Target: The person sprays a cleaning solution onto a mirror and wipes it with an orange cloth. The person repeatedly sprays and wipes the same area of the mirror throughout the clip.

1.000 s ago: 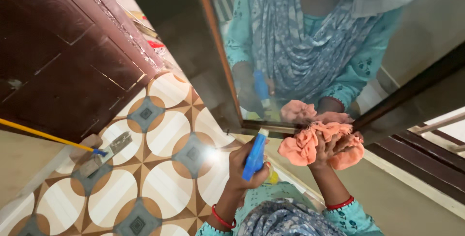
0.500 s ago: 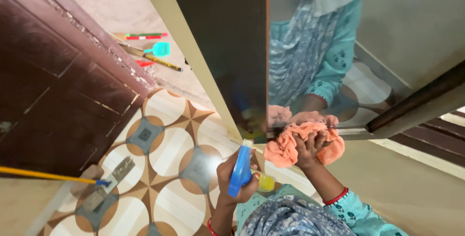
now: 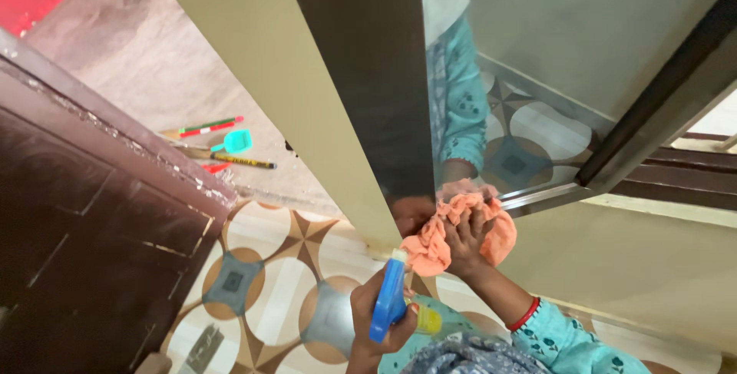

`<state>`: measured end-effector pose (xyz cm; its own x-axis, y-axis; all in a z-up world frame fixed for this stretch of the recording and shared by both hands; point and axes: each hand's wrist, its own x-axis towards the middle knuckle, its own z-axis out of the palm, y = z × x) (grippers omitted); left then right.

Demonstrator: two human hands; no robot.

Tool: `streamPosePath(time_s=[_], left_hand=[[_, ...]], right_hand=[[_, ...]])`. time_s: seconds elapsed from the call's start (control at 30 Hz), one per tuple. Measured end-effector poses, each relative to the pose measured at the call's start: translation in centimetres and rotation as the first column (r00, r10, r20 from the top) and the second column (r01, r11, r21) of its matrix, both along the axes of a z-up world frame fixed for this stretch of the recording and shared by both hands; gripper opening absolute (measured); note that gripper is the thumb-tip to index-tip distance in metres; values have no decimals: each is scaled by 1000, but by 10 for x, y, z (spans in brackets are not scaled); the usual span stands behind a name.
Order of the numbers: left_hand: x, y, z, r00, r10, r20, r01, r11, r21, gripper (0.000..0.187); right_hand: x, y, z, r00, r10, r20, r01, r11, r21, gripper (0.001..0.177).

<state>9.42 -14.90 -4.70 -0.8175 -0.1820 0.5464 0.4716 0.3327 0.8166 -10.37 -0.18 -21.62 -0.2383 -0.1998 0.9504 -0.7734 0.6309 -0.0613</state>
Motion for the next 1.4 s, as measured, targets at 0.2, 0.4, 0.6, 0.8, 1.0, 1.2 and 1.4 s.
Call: streamPosePath(time_s=[0.2,0.4,0.6,0.8,1.0,1.2,1.4], left_hand=[[2,-13,-5,1000,19,2,-19,1000,11,56],[-2,-16,-1,994,-37,-98,38,999,6,54],[-5,-16,6,995,-87,-54,89,996,23,54],[-13,-8,1,995,-77,-64,76,997,-14,53],[-7,3,14,990,-83,118,75,995,66,57],[-14,24,24,999,-5,39,2,997,79,56],[-28,38,18,998,64,-12,-64,996,58,52]], right_hand=[[7,-21,90,995,96,-13,-93,987,134,53],[0,-39,211,996,53,-65,-50,997,58,55],[14,-44,225,997,70,-44,-70,998,11,60],[-19,0,185,994,32,-101,-18,991,133,60],[-61,63,169,991,-69,-116,83,989,123,59],[-66,100,183,990,-119,-75,126,988,89,58],[-38,54,187,999,7,-53,-2,995,102,58]])
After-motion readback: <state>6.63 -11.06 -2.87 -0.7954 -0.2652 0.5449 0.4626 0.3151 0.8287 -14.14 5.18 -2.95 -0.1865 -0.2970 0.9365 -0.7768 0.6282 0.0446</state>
